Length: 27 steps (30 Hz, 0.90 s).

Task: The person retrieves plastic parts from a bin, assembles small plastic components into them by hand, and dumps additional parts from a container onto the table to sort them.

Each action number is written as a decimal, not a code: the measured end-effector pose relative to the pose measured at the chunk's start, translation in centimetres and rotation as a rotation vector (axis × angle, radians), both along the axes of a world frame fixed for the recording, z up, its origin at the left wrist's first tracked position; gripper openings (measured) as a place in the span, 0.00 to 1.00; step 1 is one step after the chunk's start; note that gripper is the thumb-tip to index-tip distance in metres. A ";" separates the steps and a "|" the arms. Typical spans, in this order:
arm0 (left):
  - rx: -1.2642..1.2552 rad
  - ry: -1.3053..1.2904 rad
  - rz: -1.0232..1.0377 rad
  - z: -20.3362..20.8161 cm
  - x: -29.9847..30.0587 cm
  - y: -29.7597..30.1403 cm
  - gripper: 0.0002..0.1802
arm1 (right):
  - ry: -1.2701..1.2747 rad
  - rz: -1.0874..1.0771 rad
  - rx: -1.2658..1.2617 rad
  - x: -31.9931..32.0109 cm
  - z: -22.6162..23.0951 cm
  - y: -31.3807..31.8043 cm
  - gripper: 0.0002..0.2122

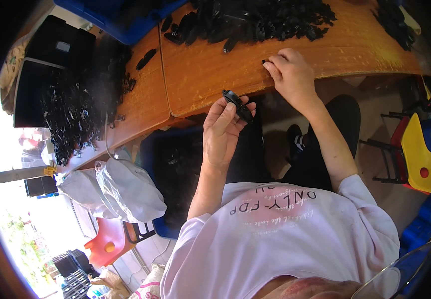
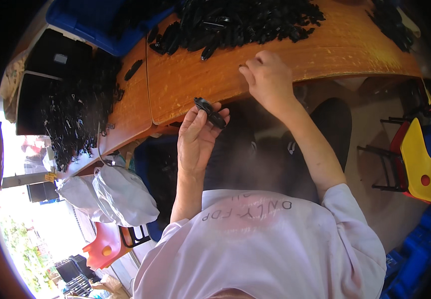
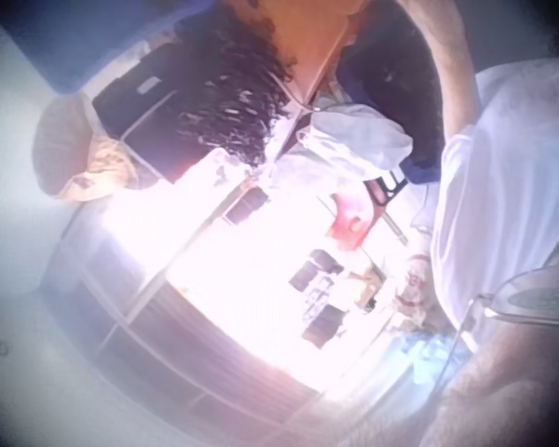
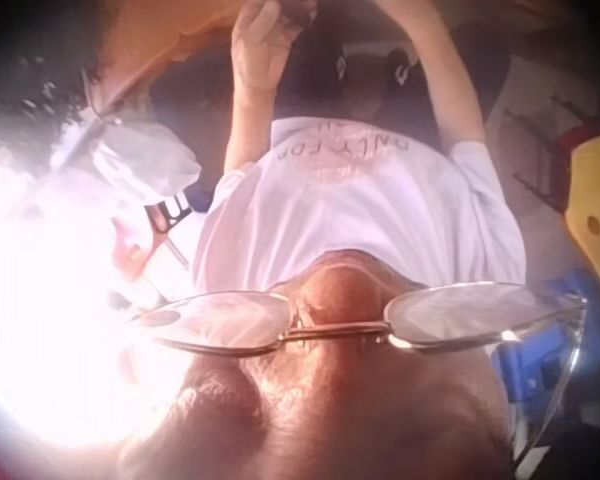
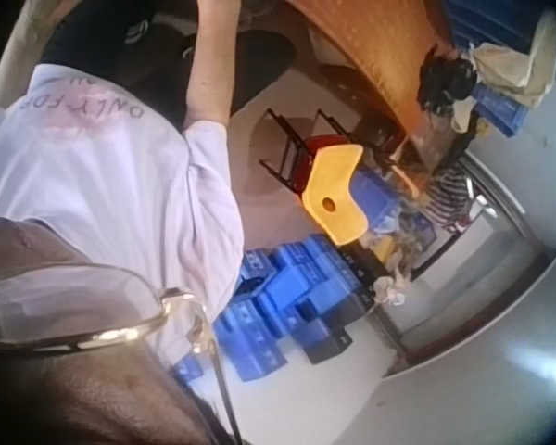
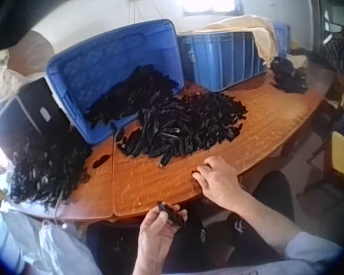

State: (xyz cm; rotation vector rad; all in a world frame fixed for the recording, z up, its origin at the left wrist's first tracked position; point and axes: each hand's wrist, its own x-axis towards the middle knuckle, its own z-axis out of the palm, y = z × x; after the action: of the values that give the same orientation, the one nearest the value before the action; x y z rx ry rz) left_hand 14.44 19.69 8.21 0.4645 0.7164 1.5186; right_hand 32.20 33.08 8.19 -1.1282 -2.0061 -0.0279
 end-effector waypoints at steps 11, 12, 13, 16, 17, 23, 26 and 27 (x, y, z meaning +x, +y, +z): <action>0.032 -0.127 -0.062 -0.2 0.3 -0.1 0.12 | 0.072 0.288 -0.164 -1.7 1.4 -3.6 0.06; 0.031 -0.128 -0.057 0.0 0.2 -0.2 0.12 | 0.171 0.336 -0.235 -1.5 1.7 -3.7 0.06; 0.031 -0.130 -0.052 -0.2 0.1 -0.2 0.12 | 0.169 0.341 -0.236 -1.6 2.2 -4.1 0.06; 0.064 -0.172 -0.042 -0.8 -0.1 -0.3 0.09 | 0.283 0.439 -0.191 -2.1 3.4 -6.0 0.06; 0.048 -0.181 -0.038 -0.6 0.0 -0.2 0.09 | 0.311 0.491 -0.090 -2.5 3.5 -6.5 0.07; 0.014 -0.196 0.007 -0.6 0.0 -0.4 0.08 | 0.204 0.507 0.196 -3.1 2.5 -7.2 0.12; 0.015 -0.212 0.019 -0.8 -0.1 -0.5 0.08 | 0.168 0.510 0.228 -3.2 2.6 -7.5 0.15; 0.016 -0.221 0.021 -0.8 -0.1 -0.5 0.08 | 0.151 0.503 0.242 -3.2 2.5 -7.6 0.14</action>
State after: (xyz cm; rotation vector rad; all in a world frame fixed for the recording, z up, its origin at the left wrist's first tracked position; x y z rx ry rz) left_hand 14.29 19.18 7.42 0.2962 0.5384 1.5681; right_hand 28.98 25.50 10.69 -0.4435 -2.0315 0.0699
